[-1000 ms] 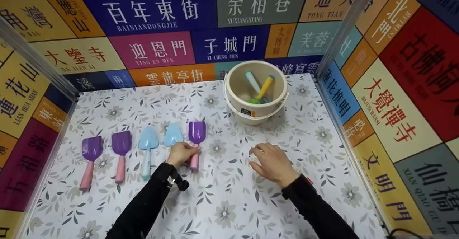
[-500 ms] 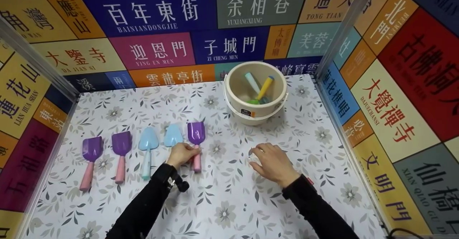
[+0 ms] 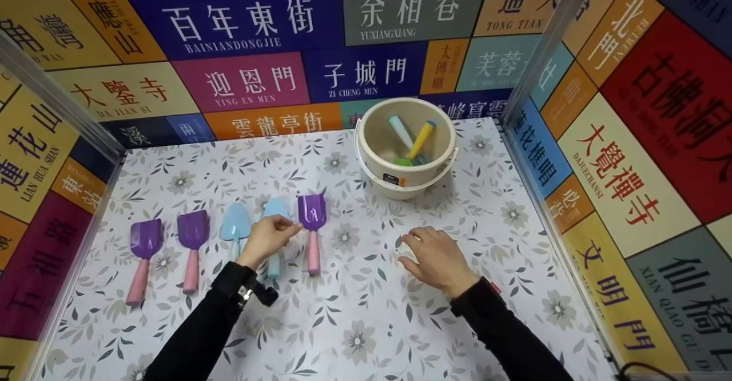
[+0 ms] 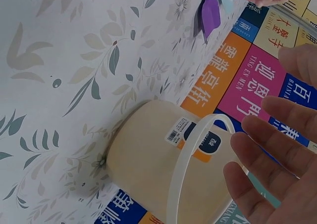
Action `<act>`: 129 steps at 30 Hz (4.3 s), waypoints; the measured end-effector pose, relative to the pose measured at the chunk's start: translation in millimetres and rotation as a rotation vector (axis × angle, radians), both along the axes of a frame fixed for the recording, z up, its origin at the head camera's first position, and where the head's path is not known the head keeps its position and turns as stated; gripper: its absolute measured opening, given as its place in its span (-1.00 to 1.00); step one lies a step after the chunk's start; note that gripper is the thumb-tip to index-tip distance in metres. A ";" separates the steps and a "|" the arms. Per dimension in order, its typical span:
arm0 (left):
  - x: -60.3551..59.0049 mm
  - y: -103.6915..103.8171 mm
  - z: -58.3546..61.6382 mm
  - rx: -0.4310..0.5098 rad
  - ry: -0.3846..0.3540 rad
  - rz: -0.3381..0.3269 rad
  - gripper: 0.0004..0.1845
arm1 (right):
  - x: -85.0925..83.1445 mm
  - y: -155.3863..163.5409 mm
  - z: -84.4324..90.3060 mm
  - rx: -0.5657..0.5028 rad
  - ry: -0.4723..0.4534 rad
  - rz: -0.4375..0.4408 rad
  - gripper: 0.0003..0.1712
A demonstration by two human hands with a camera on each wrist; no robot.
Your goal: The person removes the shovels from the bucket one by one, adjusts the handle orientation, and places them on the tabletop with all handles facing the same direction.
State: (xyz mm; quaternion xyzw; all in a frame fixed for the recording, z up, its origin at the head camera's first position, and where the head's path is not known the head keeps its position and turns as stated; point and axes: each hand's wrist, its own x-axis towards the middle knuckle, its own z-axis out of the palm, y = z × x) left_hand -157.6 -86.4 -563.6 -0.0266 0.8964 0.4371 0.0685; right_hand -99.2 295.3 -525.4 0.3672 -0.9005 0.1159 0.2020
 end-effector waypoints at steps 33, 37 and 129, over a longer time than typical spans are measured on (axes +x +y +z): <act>90.7 -93.2 8.0 -0.461 0.877 -0.220 -0.53 | -20.6 3.7 21.8 -0.017 0.013 -0.017 -0.52; 93.9 -97.7 4.8 -0.462 0.856 -0.205 -0.50 | -28.7 4.5 35.8 -0.008 0.016 -0.032 -0.52; 109.2 -109.4 -21.5 -0.462 0.778 -0.152 -0.56 | -223.2 -28.3 64.0 0.714 -0.566 -0.370 -0.74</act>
